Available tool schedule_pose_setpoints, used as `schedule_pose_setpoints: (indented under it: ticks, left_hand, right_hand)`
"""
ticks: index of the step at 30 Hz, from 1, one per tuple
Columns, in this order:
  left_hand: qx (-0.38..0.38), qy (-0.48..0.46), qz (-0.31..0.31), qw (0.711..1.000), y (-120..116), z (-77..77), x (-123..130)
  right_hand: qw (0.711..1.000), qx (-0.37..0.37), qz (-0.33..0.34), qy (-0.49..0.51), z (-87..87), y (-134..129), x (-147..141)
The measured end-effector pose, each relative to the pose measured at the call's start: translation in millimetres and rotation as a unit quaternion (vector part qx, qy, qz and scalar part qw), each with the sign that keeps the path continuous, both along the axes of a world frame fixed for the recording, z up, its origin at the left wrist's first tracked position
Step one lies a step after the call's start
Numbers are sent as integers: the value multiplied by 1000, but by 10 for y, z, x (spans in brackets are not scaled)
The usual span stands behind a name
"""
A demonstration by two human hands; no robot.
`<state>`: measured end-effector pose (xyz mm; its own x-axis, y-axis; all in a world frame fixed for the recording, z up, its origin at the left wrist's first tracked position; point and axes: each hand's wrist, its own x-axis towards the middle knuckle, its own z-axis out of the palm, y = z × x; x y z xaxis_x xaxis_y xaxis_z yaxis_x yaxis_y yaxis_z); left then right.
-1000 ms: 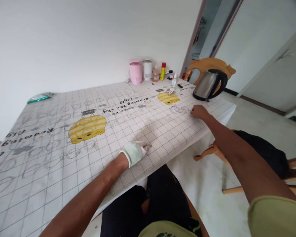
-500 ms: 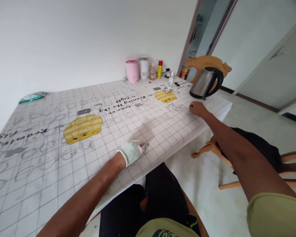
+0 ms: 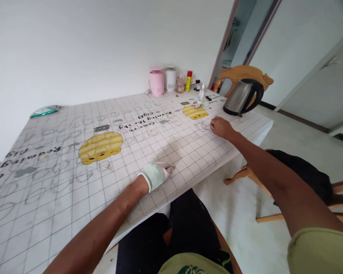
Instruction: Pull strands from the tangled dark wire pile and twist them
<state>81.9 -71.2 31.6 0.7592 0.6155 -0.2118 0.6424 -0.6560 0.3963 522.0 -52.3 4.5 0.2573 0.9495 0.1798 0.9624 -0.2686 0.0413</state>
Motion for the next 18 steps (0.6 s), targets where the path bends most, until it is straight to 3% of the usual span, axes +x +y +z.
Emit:
schedule_pose_setpoints:
  ticks: [4,11,14,18]
  left_hand:
    - [-8,4,1,1000,39,-27,81]
    - [10,28,-6,1000,97,-5,55]
    - [23,32,0,999,113,-35,52]
    - [34,24,10,999,153,-152,92]
  right_hand:
    - [999,10,-40,29,54,148,98]
    - [993,1,-94,73,-50,555,65]
    - [990,22,-99,98,-14,587,70]
    - [980,91,-116,137,178,470,190]
